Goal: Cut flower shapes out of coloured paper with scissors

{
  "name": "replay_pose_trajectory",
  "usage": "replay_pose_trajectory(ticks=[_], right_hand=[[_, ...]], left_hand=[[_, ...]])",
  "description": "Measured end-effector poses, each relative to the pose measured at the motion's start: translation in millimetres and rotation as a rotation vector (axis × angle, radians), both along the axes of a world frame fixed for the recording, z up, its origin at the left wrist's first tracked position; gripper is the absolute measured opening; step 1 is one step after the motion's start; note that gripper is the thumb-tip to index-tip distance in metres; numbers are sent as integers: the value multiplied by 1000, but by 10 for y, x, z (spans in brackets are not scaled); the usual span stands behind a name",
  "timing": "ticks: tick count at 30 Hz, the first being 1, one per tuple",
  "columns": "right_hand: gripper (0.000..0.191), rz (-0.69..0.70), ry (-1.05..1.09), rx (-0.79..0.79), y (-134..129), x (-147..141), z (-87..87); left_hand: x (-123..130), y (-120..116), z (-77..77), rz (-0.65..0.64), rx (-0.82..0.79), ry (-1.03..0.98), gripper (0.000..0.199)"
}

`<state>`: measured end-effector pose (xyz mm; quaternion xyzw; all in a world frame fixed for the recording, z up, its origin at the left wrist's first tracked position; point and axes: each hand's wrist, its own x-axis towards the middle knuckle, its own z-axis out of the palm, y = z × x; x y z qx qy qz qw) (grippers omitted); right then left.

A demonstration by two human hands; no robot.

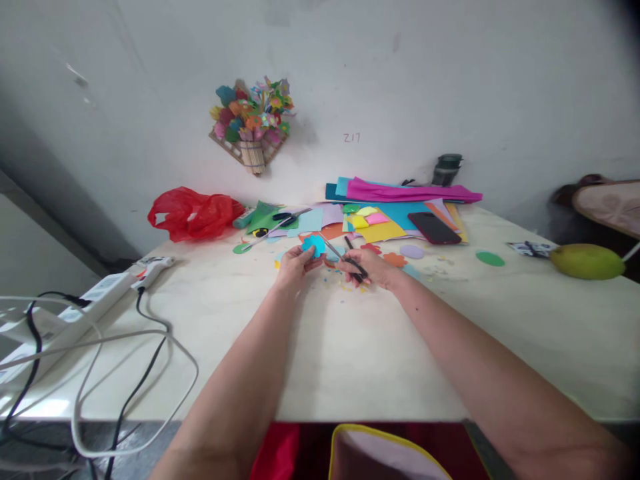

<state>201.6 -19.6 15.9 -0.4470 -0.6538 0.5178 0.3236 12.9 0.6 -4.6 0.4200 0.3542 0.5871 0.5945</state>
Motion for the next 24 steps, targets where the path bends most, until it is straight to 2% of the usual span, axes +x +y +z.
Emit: replay_pose_trajectory(ticks=[6,17,24], right_hand=[[31,96,4,-6,43,40,-71],[29,95,26,2,43,19,-83],[28,74,14,38,19,-15,-80]], left_hand=[[1,2,13,7,-1,-52,21],[50,4,15,41,-11,-135,13],[69,0,5,29,-14,-134,15]])
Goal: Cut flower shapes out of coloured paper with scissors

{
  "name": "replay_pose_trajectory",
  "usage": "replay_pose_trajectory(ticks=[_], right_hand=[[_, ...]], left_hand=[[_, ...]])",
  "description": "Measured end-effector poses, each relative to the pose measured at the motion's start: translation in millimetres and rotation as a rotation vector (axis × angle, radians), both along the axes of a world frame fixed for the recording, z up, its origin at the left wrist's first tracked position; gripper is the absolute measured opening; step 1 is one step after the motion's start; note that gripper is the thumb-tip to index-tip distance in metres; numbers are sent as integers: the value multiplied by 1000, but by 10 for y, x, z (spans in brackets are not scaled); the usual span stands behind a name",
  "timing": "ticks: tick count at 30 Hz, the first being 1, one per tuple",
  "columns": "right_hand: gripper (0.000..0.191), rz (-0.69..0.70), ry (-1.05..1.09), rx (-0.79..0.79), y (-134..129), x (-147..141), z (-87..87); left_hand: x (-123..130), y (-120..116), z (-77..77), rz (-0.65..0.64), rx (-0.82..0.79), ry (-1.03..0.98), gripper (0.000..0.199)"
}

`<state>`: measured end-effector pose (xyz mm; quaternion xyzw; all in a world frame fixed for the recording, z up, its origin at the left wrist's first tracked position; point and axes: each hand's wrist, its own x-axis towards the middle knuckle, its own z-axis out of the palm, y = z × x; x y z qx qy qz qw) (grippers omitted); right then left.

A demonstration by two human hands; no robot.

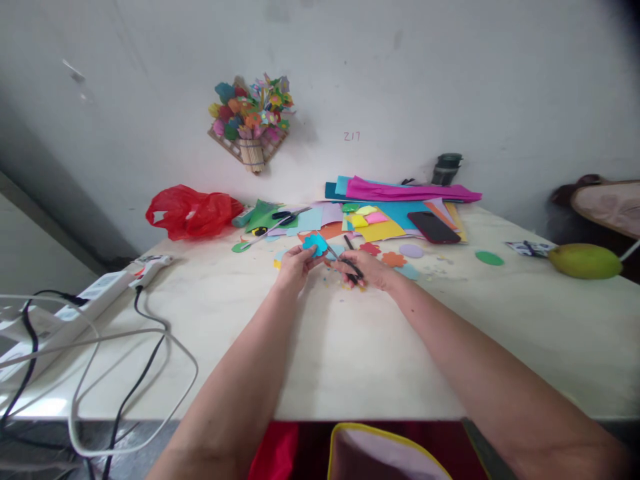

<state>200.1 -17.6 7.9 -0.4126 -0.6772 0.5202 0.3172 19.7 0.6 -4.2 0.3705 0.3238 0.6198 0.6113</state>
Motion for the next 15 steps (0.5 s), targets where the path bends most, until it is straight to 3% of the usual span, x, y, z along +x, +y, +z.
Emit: replay_pose_trajectory(ticks=[15], right_hand=[[24,-95,-11,2,-100,-89,104]], left_hand=[[63,-19,15,13,-53,-38,12]])
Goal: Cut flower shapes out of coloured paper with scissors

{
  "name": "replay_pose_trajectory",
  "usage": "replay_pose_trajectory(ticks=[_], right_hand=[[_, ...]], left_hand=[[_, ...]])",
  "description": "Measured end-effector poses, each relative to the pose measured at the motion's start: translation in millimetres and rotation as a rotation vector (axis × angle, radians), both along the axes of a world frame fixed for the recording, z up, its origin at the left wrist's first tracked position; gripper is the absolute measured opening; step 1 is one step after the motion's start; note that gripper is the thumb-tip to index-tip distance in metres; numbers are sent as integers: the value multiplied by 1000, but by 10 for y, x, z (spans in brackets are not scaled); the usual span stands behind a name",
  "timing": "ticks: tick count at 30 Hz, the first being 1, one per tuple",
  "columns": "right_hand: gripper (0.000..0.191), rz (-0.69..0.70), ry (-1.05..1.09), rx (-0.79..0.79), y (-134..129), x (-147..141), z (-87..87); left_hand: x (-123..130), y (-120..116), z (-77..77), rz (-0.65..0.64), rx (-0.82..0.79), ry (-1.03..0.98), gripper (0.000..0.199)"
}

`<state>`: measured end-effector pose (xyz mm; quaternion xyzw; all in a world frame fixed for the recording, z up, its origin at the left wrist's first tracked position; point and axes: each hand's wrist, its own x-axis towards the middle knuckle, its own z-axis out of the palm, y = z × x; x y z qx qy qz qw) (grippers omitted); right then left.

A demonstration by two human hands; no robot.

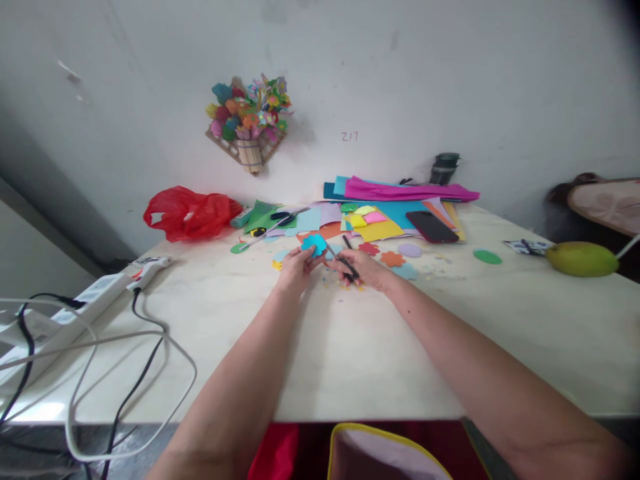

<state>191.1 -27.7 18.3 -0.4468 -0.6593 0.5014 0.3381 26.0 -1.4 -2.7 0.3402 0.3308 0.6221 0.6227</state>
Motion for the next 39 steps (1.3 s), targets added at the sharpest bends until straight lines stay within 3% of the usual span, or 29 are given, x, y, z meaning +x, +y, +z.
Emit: replay_pose_trajectory(ticks=[39], right_hand=[[24,-95,6,-3,9,-87,-48]], left_hand=[[189,-45,1,70,17,-157,6]])
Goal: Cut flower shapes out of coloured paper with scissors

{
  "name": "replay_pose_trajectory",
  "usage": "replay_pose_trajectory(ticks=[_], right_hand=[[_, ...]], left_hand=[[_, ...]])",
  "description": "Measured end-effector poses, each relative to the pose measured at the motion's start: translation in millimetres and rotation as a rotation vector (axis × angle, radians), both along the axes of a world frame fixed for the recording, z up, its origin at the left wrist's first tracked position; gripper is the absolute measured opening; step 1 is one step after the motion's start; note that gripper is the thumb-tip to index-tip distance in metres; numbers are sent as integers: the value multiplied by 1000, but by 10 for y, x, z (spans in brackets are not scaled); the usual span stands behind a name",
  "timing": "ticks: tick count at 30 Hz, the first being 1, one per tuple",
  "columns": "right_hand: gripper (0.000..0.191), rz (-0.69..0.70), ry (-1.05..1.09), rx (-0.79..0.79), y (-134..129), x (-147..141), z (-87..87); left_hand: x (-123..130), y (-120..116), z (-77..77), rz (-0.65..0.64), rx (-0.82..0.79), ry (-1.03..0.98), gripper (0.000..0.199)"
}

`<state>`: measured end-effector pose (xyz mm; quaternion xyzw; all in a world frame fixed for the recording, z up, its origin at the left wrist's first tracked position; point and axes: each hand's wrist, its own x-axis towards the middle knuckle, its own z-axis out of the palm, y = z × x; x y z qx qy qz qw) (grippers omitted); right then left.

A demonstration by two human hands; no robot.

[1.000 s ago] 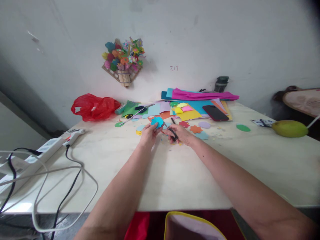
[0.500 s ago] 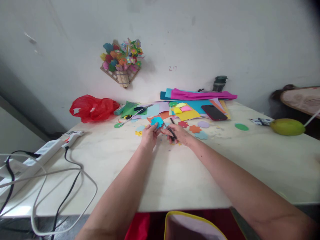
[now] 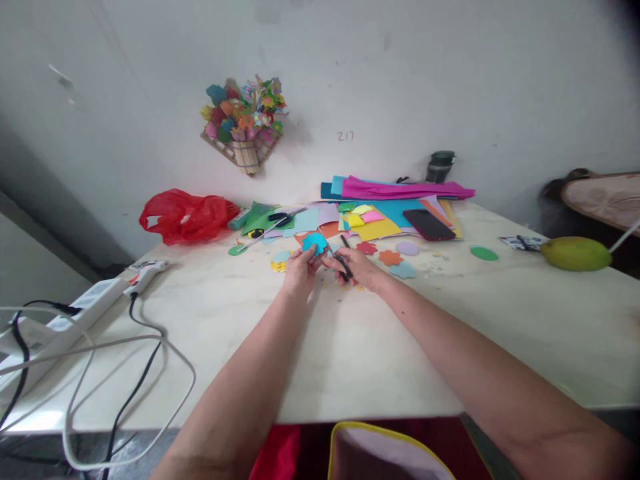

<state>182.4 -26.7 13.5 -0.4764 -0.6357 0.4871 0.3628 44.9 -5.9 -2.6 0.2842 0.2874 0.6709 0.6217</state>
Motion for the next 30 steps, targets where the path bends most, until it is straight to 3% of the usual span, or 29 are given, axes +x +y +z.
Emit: replay_pose_trajectory(ticks=[30], right_hand=[[20,-6,31,23,-16,-19,17]], left_hand=[[8,-14,17,17,-17,19,6]])
